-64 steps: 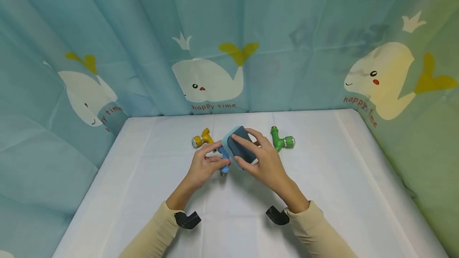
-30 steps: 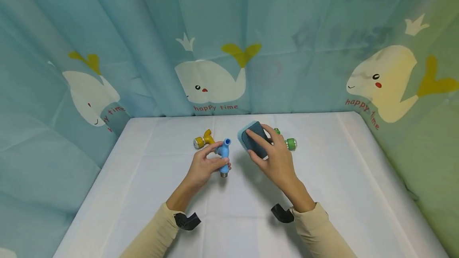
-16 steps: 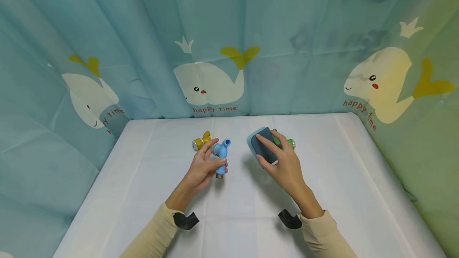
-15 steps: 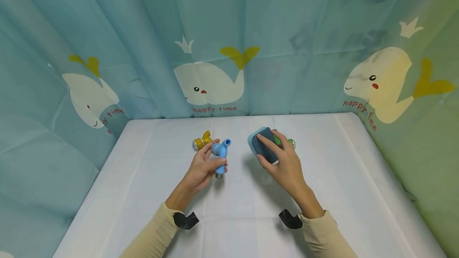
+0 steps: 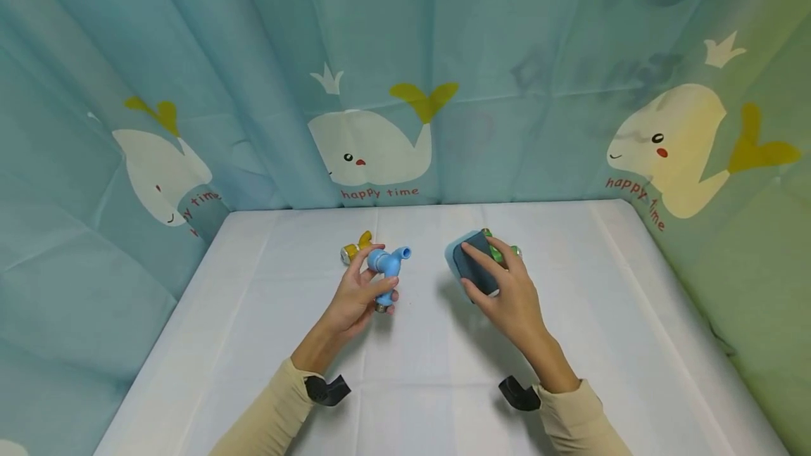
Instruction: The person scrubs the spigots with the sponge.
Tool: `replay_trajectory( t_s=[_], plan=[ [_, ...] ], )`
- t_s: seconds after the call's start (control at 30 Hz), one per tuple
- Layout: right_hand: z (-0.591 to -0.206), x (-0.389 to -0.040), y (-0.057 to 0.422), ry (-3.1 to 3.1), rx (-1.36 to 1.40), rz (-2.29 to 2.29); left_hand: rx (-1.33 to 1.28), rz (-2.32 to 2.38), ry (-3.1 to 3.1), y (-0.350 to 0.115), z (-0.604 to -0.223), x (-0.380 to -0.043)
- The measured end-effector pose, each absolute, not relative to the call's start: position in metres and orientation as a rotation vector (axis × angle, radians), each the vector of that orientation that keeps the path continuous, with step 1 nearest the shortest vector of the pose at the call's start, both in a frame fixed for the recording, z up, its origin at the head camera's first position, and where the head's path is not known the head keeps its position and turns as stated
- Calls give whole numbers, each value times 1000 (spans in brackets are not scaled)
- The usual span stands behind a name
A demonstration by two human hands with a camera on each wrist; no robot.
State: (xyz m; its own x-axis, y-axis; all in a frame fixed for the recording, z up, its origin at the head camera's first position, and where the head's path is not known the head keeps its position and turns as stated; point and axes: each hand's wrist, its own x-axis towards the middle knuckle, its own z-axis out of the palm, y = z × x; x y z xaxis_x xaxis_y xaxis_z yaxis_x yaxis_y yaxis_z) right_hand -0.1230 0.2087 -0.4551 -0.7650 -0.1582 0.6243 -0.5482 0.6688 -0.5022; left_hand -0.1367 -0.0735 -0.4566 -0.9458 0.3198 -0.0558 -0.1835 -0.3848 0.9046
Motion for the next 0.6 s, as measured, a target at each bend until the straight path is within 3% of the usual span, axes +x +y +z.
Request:
replay_trajectory(
  t_s=[0.6],
  plan=[
    [-460,-122,210,-2348,549,951,128,2395,1348,-81,-452,-137]
  ],
)
